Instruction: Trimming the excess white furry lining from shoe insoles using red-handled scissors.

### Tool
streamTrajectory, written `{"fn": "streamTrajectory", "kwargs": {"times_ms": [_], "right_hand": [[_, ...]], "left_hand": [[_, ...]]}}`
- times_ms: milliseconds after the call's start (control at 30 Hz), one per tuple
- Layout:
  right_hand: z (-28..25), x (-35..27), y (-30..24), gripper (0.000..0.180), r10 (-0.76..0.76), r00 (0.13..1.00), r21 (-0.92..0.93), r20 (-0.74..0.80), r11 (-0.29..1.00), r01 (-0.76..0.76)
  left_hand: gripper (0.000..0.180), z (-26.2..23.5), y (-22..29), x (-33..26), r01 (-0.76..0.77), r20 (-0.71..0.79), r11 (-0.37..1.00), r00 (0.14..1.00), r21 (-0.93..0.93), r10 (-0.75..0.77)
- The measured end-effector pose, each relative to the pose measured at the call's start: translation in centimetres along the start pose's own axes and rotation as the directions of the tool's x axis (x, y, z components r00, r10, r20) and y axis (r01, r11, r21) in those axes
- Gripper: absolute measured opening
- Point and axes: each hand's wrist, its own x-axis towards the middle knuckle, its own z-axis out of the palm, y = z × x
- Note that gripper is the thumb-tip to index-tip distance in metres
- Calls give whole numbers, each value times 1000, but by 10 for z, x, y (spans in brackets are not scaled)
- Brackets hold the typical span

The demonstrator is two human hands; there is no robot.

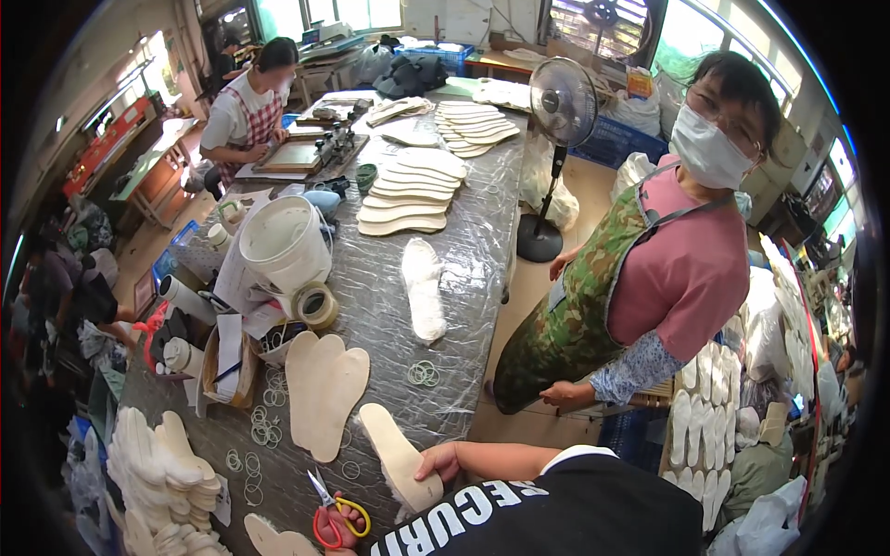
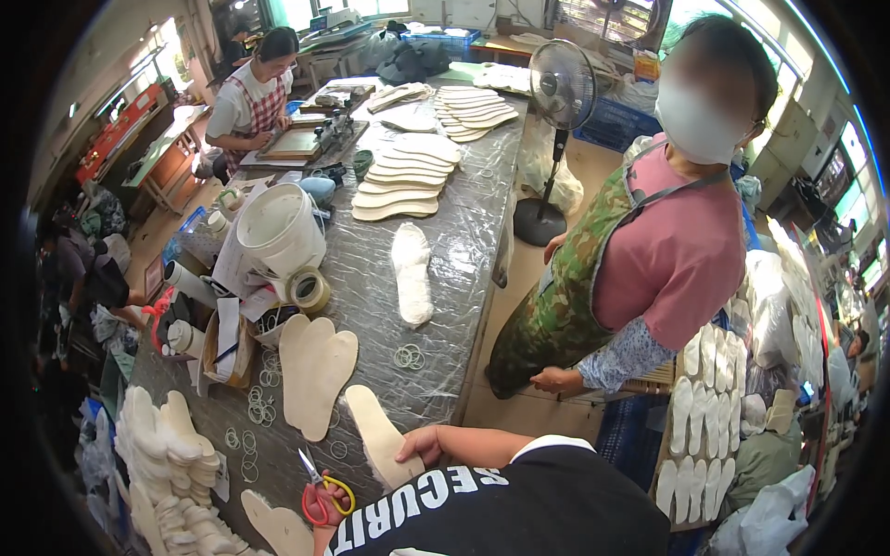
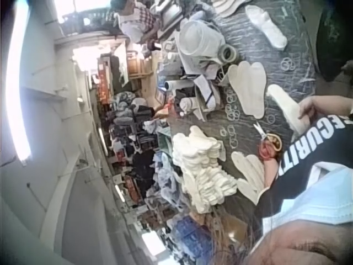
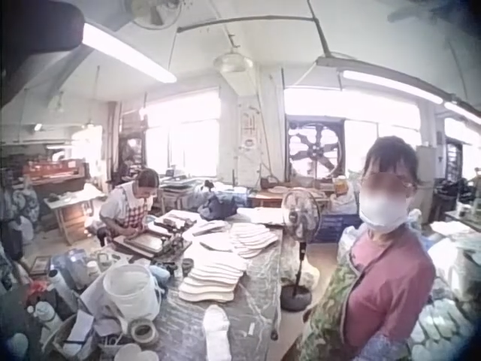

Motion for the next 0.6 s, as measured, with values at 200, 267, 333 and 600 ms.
{"fn": "streamTrajectory", "kwargs": {"times_ms": [200, 267, 333, 600], "right_hand": [[-26, 7, 7, 51, -14, 999, 0, -34, 1000, 14], [-34, 8, 8, 52, -2, 999, 4, -52, 1000, 2], [-35, 10, 8, 53, 13, 998, 6, -69, 1000, -13], [1, -2, 3, 49, -58, 997, -11, -46, 998, 58]], "left_hand": [[51, -13, 4, -3, -6, 4, 1000, 1000, 22, 6], [51, -15, 4, -4, -13, 1, 1000, 1000, 16, 13], [51, -27, 9, -5, 13, 42, 1000, 999, -13, -12], [52, -34, 14, 5, 70, 85, 997, 994, -26, -67]]}}
